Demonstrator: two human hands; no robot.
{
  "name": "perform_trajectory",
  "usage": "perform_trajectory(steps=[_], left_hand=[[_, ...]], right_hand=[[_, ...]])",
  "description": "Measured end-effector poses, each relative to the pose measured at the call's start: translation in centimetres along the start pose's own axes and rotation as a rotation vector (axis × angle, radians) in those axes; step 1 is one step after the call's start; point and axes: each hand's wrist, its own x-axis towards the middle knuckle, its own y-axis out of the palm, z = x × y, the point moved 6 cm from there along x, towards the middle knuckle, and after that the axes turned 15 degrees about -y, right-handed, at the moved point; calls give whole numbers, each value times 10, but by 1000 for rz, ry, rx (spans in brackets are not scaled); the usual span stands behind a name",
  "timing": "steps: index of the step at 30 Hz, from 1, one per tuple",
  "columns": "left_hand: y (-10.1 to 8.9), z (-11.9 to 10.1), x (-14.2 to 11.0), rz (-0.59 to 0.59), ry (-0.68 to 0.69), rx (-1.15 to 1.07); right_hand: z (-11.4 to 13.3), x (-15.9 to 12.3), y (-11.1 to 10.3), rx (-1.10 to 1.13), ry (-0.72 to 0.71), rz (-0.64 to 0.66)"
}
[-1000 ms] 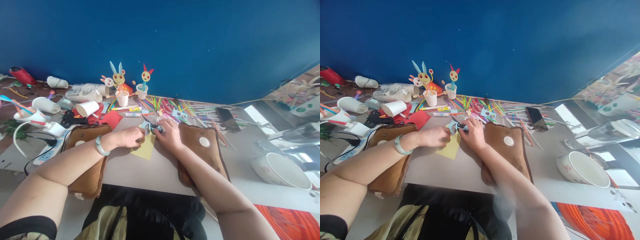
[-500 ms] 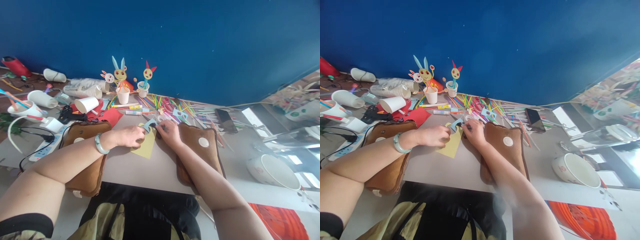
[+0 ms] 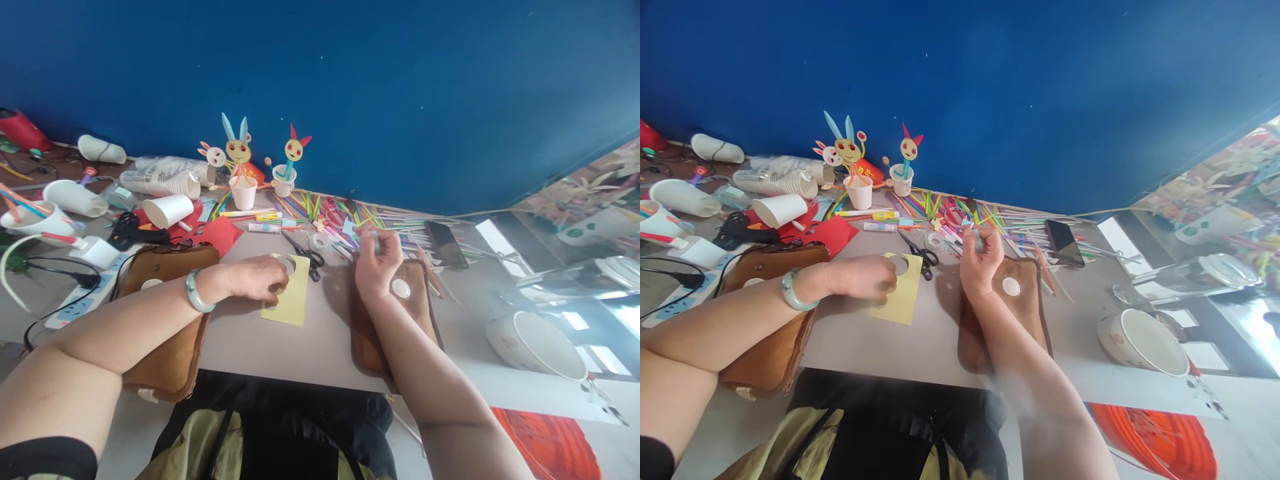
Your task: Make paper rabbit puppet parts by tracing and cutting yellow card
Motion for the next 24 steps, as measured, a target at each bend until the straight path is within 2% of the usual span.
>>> perform_trajectory(steps=[7, 11, 14, 19, 24], left_hand=[[1, 1, 1, 0, -5, -42], [-4, -4, 0, -50, 39, 3], [-4, -6, -1, -36, 59, 4], [0, -3, -1, -8, 54, -21], [-1, -2, -1, -26, 38, -7]], right_hand=[[-12, -9, 13, 211, 229, 53], [-23, -15, 21, 415, 491, 23], [-31, -19, 24, 490, 645, -2], [-33, -21, 26, 523, 720, -5], [-27, -20, 27, 544, 694, 35]])
